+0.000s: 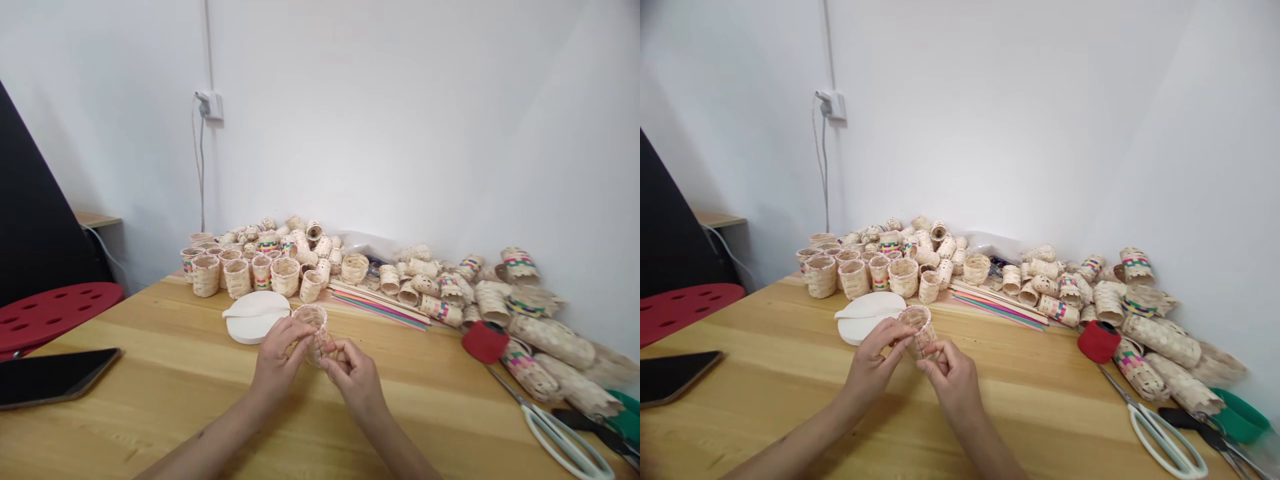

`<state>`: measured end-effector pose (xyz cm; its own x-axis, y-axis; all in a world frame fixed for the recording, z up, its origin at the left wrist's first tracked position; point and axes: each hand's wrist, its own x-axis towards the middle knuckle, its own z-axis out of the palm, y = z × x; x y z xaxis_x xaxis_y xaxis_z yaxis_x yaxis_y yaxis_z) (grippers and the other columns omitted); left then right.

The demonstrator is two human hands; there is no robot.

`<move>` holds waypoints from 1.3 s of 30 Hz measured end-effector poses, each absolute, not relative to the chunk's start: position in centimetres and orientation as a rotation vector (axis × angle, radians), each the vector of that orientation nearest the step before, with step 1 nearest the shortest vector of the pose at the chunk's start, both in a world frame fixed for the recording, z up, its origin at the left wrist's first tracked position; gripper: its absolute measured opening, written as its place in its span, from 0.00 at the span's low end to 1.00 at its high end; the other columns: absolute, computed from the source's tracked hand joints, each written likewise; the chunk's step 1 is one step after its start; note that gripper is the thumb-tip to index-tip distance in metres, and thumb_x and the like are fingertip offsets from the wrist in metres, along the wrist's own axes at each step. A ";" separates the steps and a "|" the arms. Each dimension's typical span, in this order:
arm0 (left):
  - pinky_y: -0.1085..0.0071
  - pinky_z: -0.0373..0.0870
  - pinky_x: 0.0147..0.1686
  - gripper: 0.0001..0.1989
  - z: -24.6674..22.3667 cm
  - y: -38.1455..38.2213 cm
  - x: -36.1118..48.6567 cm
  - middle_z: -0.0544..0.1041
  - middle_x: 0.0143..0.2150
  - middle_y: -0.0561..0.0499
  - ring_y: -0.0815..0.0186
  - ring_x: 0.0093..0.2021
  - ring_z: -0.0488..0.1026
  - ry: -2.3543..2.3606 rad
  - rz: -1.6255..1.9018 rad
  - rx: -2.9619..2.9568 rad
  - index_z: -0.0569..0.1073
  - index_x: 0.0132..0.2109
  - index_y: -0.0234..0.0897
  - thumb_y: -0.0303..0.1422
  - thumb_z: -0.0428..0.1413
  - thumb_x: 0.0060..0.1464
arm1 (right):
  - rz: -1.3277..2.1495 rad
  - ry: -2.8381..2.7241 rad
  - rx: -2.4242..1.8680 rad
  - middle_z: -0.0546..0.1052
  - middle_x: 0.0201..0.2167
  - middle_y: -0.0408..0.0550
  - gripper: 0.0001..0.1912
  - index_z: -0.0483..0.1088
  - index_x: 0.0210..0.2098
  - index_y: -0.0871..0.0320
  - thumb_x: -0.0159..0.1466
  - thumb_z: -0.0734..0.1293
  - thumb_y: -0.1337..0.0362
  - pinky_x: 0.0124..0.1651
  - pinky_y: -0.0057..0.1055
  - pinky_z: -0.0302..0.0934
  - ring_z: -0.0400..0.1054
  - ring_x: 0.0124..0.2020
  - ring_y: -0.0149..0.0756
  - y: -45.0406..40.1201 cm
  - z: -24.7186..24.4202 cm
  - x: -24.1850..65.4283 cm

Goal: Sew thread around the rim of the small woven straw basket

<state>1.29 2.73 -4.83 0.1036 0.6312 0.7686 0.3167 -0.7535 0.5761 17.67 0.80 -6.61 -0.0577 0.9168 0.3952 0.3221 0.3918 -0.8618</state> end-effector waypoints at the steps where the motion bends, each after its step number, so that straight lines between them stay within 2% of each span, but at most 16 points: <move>1: 0.69 0.67 0.37 0.07 -4.8 2.7 1.3 0.74 0.33 0.49 0.64 0.35 0.70 0.944 1.693 2.118 0.75 0.39 0.38 0.29 0.52 0.58 | 0.710 -1.619 -1.127 0.51 0.16 0.32 0.10 0.69 0.34 0.59 0.58 0.67 0.58 0.21 0.23 0.44 0.47 0.17 0.26 0.8 -6.7 17.5; 6: 0.69 0.67 0.36 0.07 -4.9 2.6 1.3 0.74 0.33 0.49 0.64 0.35 0.70 0.944 1.687 2.124 0.75 0.39 0.38 0.29 0.52 0.58 | 0.569 -1.696 -1.085 0.61 0.16 0.37 0.09 0.70 0.28 0.58 0.61 0.63 0.60 0.21 0.24 0.46 0.52 0.17 0.27 0.3 -6.8 17.0; 11: 0.70 0.67 0.35 0.07 -4.8 2.8 1.3 0.74 0.33 0.49 0.64 0.35 0.70 0.968 1.715 2.100 0.75 0.38 0.37 0.29 0.52 0.58 | 0.243 -1.898 -0.949 0.72 0.23 0.42 0.11 0.71 0.30 0.57 0.66 0.61 0.63 0.29 0.25 0.54 0.64 0.25 0.30 -0.6 -6.3 16.8; 19: 0.72 0.67 0.32 0.06 -5.0 2.6 1.5 0.73 0.30 0.51 0.66 0.32 0.69 1.073 1.644 2.045 0.71 0.33 0.36 0.31 0.52 0.57 | 0.123 -2.013 -0.899 0.69 0.21 0.42 0.15 0.69 0.28 0.58 0.69 0.58 0.61 0.28 0.26 0.52 0.62 0.23 0.30 -0.8 -6.5 16.8; 21: 0.71 0.68 0.33 0.05 -5.1 2.6 1.5 0.75 0.33 0.49 0.65 0.32 0.70 1.102 1.627 2.022 0.72 0.38 0.36 0.32 0.52 0.57 | 0.119 -2.023 -0.896 0.70 0.21 0.42 0.16 0.69 0.28 0.58 0.69 0.57 0.61 0.28 0.26 0.52 0.62 0.23 0.30 -0.7 -6.5 16.8; 25: 0.67 0.69 0.39 0.17 -5.1 2.6 1.5 0.76 0.41 0.46 0.62 0.39 0.71 1.057 1.574 2.100 0.70 0.54 0.40 0.32 0.52 0.58 | 0.141 -2.031 -0.898 0.70 0.21 0.42 0.16 0.69 0.27 0.57 0.69 0.57 0.61 0.28 0.26 0.53 0.62 0.23 0.30 -0.6 -6.8 16.7; 30: 0.69 0.68 0.36 0.13 -5.0 2.7 1.7 0.72 0.31 0.49 0.63 0.35 0.70 0.888 1.508 2.162 0.77 0.46 0.41 0.31 0.49 0.61 | 0.173 -2.051 -0.911 0.71 0.22 0.42 0.15 0.69 0.28 0.57 0.68 0.58 0.62 0.29 0.26 0.54 0.63 0.24 0.31 -0.5 -7.1 16.7; 39: 0.69 0.67 0.35 0.08 -5.0 2.9 1.4 0.73 0.33 0.49 0.64 0.34 0.69 0.943 1.595 1.968 0.76 0.39 0.38 0.30 0.51 0.58 | 0.162 -2.029 -0.935 0.70 0.21 0.41 0.14 0.69 0.28 0.57 0.68 0.59 0.62 0.28 0.26 0.53 0.62 0.23 0.30 -0.6 -6.8 16.9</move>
<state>1.39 2.92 -4.98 0.1045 0.7345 0.6706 0.2332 -0.6736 0.7014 16.93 -0.58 -6.78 -0.3382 0.6694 0.6614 0.5557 0.7093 -0.4337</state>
